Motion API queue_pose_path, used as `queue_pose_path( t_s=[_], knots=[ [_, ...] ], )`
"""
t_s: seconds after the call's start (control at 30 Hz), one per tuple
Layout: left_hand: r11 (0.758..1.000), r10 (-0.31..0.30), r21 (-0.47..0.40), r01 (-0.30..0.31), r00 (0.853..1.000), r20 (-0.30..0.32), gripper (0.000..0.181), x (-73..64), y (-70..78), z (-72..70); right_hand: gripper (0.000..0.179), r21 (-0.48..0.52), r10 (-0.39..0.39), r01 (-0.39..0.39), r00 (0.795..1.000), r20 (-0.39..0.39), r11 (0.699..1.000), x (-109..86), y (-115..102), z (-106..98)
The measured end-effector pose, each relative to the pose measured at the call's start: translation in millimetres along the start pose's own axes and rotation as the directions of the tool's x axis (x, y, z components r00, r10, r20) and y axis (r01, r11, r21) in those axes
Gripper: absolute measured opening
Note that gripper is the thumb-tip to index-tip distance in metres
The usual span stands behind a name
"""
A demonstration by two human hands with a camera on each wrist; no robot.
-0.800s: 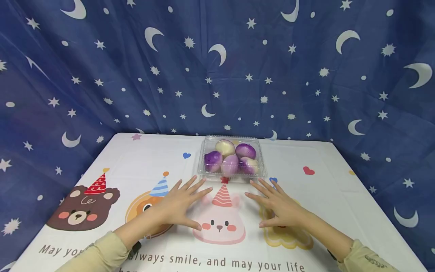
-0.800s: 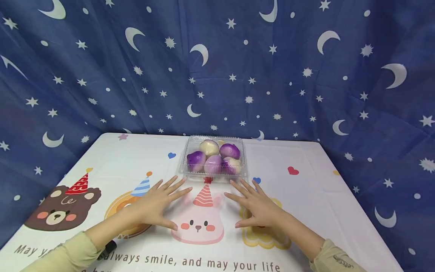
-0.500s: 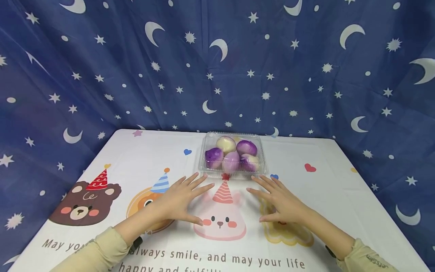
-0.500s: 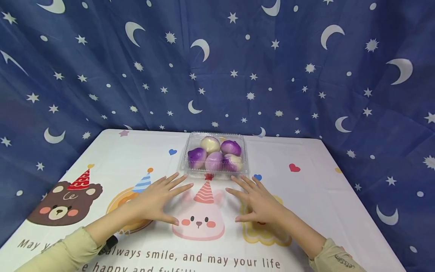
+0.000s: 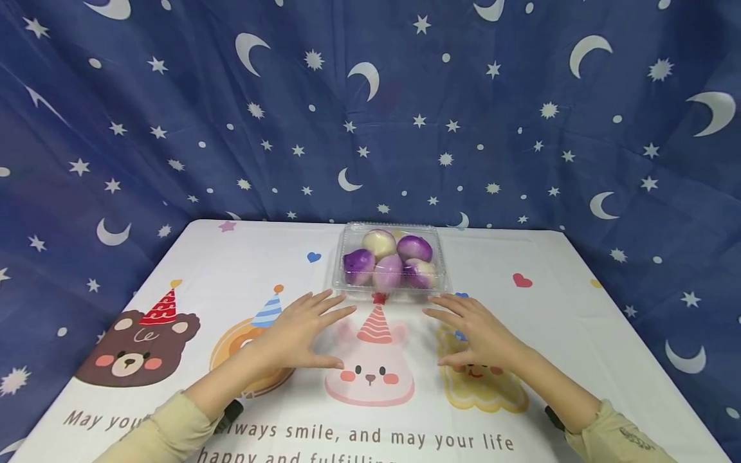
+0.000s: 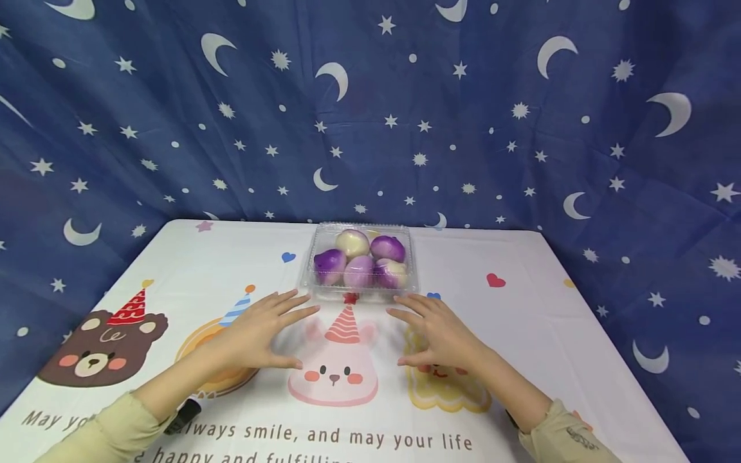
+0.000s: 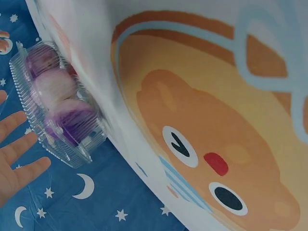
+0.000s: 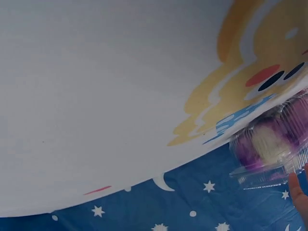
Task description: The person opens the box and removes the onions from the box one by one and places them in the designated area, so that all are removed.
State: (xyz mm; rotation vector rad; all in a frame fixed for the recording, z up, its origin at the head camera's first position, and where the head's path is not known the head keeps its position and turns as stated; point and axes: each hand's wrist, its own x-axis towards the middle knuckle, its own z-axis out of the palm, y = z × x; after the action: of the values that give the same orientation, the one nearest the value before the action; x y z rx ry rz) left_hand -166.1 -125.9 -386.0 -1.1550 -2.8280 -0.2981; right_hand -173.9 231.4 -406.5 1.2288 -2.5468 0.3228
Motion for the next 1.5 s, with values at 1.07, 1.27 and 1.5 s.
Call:
queue_pose_path(
  t_s=[1.07,1.27,1.5],
  knots=[
    [0.979,-0.094,-0.198,0.041,0.958,-0.269,0.037,12.9,5.2,-5.7,0.019,0.050,-0.048,0.073,0.922,-0.385,0.996,38.0,-8,5],
    [0.943,-0.189,-0.325,0.074,0.921,-0.339,0.036,15.1,-1.6,-9.9,0.026,0.051,-0.044,0.066,0.937,-0.345,0.997,51.6,-13,2],
    [0.901,-0.281,-0.415,0.125,0.897,-0.340,0.037,17.9,-7.9,-12.8,0.032,0.037,-0.039,0.050,0.964,-0.261,0.998,68.3,-17,-1]
  ],
)
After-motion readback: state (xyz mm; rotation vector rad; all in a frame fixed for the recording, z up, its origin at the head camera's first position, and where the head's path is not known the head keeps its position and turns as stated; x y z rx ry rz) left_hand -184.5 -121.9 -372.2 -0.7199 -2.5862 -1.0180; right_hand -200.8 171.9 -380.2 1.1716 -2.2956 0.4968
